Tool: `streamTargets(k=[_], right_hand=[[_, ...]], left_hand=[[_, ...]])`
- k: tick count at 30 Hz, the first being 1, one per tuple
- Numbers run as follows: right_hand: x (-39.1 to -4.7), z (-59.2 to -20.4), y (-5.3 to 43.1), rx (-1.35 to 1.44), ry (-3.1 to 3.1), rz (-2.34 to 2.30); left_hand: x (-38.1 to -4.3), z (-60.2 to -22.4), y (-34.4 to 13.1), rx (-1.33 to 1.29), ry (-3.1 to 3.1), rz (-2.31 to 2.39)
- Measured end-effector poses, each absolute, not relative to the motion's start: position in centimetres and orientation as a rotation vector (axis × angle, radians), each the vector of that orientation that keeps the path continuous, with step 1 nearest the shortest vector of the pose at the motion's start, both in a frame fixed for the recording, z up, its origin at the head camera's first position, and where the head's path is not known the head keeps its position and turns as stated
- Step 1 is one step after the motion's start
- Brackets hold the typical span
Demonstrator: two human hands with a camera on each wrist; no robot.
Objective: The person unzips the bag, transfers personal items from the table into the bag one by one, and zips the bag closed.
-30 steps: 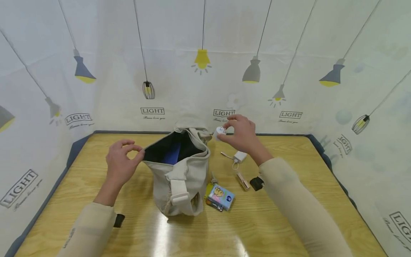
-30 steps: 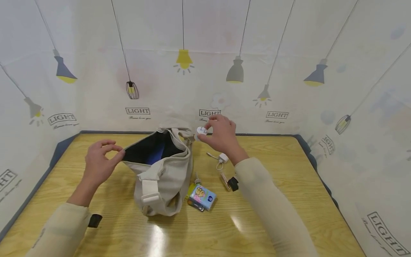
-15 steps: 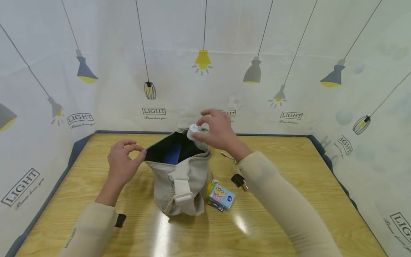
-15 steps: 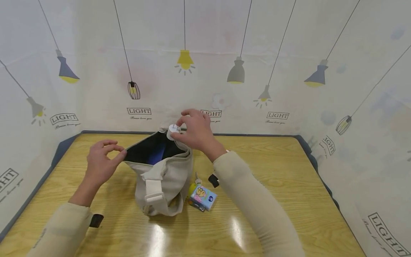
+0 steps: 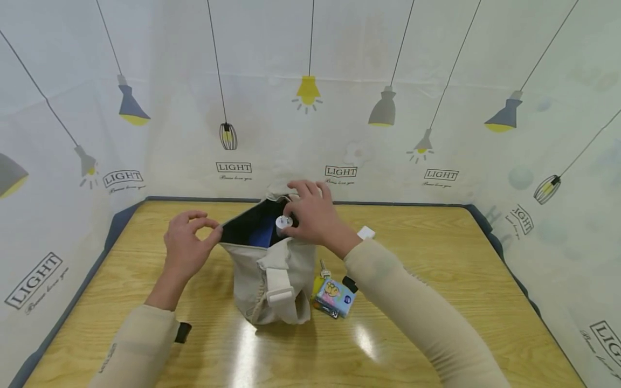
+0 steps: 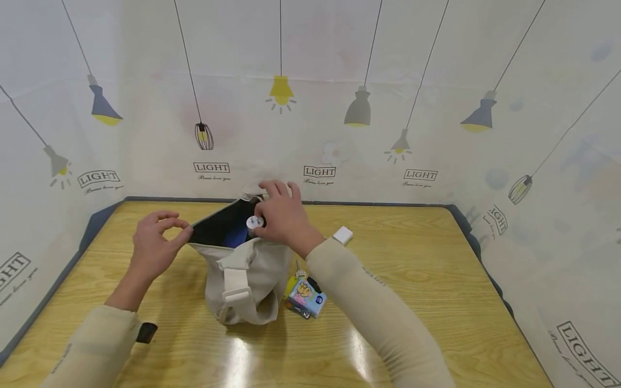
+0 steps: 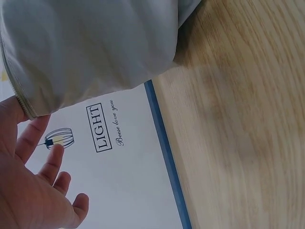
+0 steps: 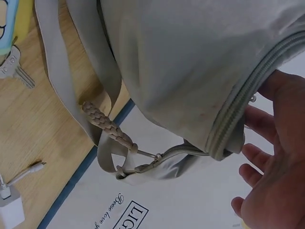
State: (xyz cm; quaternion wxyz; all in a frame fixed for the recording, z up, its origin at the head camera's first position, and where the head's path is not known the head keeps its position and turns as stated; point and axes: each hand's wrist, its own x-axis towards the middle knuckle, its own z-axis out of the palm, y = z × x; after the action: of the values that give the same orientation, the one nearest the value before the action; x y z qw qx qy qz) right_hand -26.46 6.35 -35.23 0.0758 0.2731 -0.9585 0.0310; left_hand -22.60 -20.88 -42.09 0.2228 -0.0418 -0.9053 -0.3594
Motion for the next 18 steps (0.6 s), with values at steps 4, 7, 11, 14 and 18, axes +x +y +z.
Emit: streamTargets(k=[4, 7, 11, 14, 18], right_hand=[[-26.51, -35.71, 6.27, 0.798, -2.884, 0.006], [-26.6, -35.93, 6.29, 0.774, -2.898, -0.058], [-26.62, -36.11, 6.27, 0.768, -2.924, -0.135], [-26.62, -36.2, 6.23, 0.773, -2.94, -0.158], [-26.61, -36.25, 6.22, 0.785, -2.952, -0.18]], left_hand=[[-22.48, -42.01, -20.79, -0.119, -2.501, -0.989], [-22.4, -41.99, -20.71, -0.123, -2.495, -0.984], [-22.41, -41.94, -20.6, -0.133, -2.479, -0.981], [-22.44, -41.91, -20.52, -0.138, -2.471, -0.984], [-22.44, -41.89, -20.45, -0.135, -2.483, -0.994]])
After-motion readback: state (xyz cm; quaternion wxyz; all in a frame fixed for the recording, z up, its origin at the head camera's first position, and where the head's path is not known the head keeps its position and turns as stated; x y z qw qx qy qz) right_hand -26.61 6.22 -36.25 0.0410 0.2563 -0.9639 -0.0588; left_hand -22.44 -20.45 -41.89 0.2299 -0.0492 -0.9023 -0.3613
